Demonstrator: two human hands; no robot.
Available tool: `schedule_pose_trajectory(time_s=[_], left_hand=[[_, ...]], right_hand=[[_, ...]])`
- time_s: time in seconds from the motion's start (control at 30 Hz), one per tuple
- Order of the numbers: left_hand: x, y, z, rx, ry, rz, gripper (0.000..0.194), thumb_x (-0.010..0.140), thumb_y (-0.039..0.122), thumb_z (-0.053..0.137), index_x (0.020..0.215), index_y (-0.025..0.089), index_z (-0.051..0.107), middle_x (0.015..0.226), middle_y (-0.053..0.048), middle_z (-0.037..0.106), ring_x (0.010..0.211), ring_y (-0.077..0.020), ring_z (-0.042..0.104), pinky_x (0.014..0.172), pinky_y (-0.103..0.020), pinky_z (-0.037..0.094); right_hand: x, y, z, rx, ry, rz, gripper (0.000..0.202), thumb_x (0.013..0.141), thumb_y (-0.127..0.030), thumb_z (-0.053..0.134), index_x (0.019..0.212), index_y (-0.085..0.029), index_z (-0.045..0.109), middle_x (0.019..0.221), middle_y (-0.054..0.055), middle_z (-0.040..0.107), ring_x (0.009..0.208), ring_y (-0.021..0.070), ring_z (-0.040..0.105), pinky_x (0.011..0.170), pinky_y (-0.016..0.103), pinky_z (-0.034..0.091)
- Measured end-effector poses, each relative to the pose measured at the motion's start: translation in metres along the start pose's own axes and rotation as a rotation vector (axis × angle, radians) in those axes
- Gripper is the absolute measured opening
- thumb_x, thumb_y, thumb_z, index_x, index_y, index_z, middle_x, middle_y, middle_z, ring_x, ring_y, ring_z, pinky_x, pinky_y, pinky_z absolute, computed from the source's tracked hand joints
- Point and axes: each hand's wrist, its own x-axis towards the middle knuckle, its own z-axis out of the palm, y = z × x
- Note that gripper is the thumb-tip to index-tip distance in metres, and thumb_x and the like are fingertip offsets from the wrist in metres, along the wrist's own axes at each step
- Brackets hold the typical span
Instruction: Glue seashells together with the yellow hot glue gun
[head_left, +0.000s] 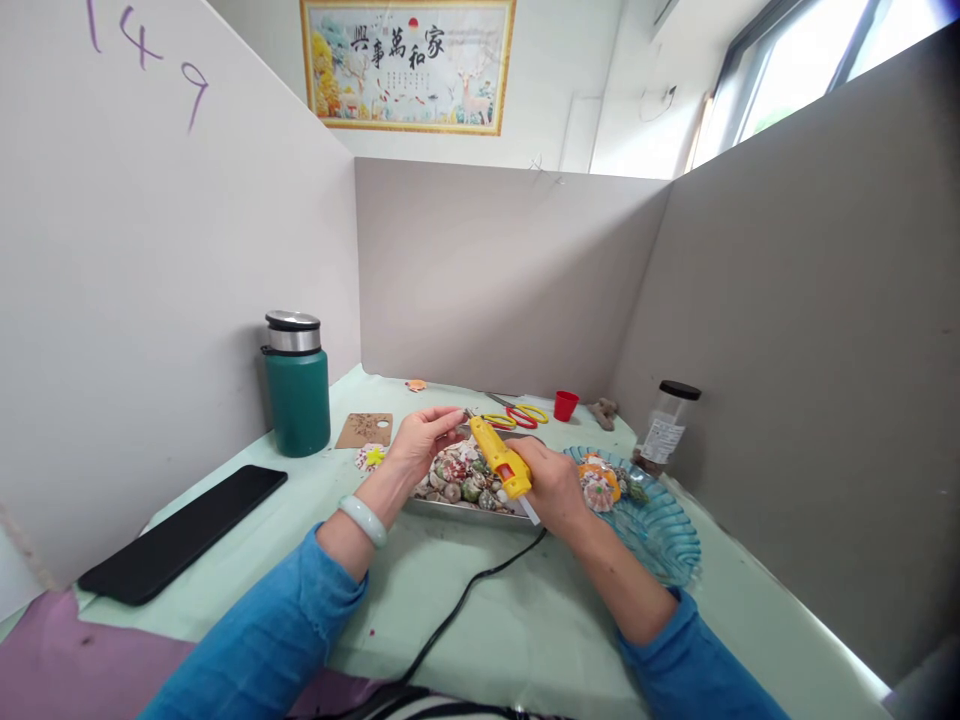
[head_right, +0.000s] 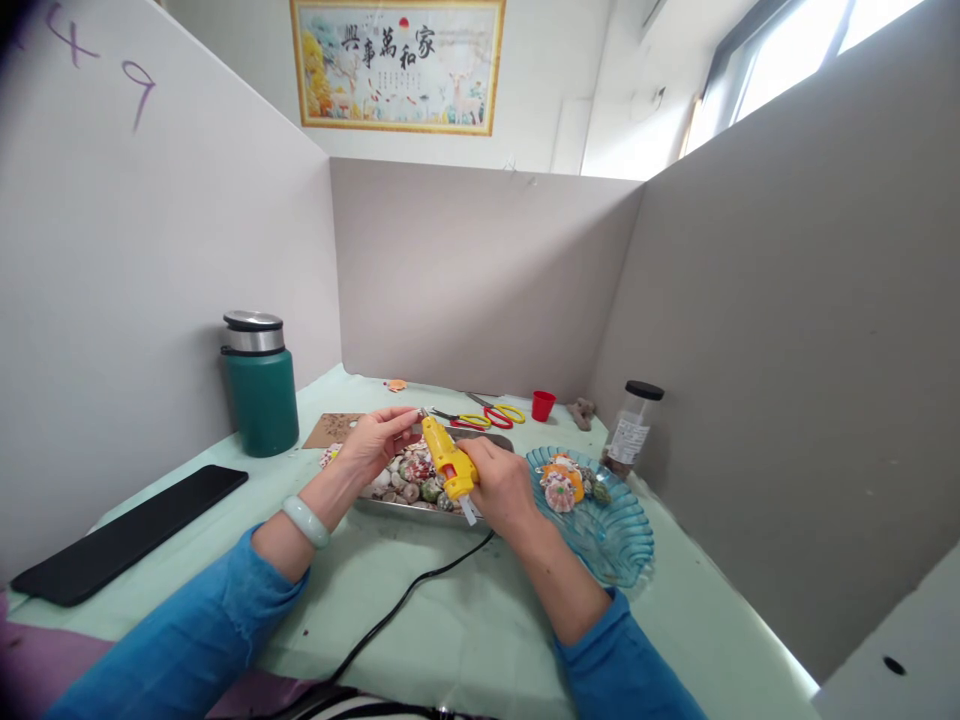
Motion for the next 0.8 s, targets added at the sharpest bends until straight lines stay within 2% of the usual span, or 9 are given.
schedule_pose_trajectory(time_s=[0.23, 0.43, 0.8], left_hand=[[0.0011, -0.0009, -0.0014, -0.009, 0.013, 0.006, 0.03, 0.054, 0.022, 0.084, 0.077, 0.01, 0.07, 0.08, -0.007, 0.069, 0.066, -0.0127, 0.062, 0.066, -0.028, 0.053], [0.0015, -0.0021, -0.0023, 0.005, -0.051, 0.001, 0.029, 0.058, 0.024, 0.083, 0.08, 0.011, 0.071, 0.081, -0.007, 0.069, 0.068, -0.0134, 0.063, 0.071, -0.03, 0.052], [0.0028, -0.0021, -0.0044, -0.022, -0.041, 0.023, 0.025, 0.056, 0.021, 0.084, 0.074, 0.012, 0.069, 0.076, -0.003, 0.065, 0.068, -0.0119, 0.06, 0.069, -0.029, 0.053]], right_hand=[[-0.0002, 0.0017, -0.0006, -0.029, 0.012, 0.027, 0.029, 0.079, -0.015, 0.056, 0.107, -0.02, 0.059, 0.098, 0.006, 0.068, 0.085, 0.0196, 0.064, 0.068, 0.027, 0.046], [-0.0002, 0.0006, -0.0003, 0.011, -0.008, -0.01, 0.029, 0.079, -0.014, 0.056, 0.107, -0.021, 0.059, 0.098, 0.006, 0.068, 0.084, 0.0193, 0.064, 0.068, 0.027, 0.047], [0.0, 0.002, -0.002, -0.001, -0.003, 0.019, 0.03, 0.078, -0.014, 0.057, 0.107, -0.021, 0.058, 0.098, 0.005, 0.068, 0.085, 0.019, 0.064, 0.07, 0.027, 0.046]])
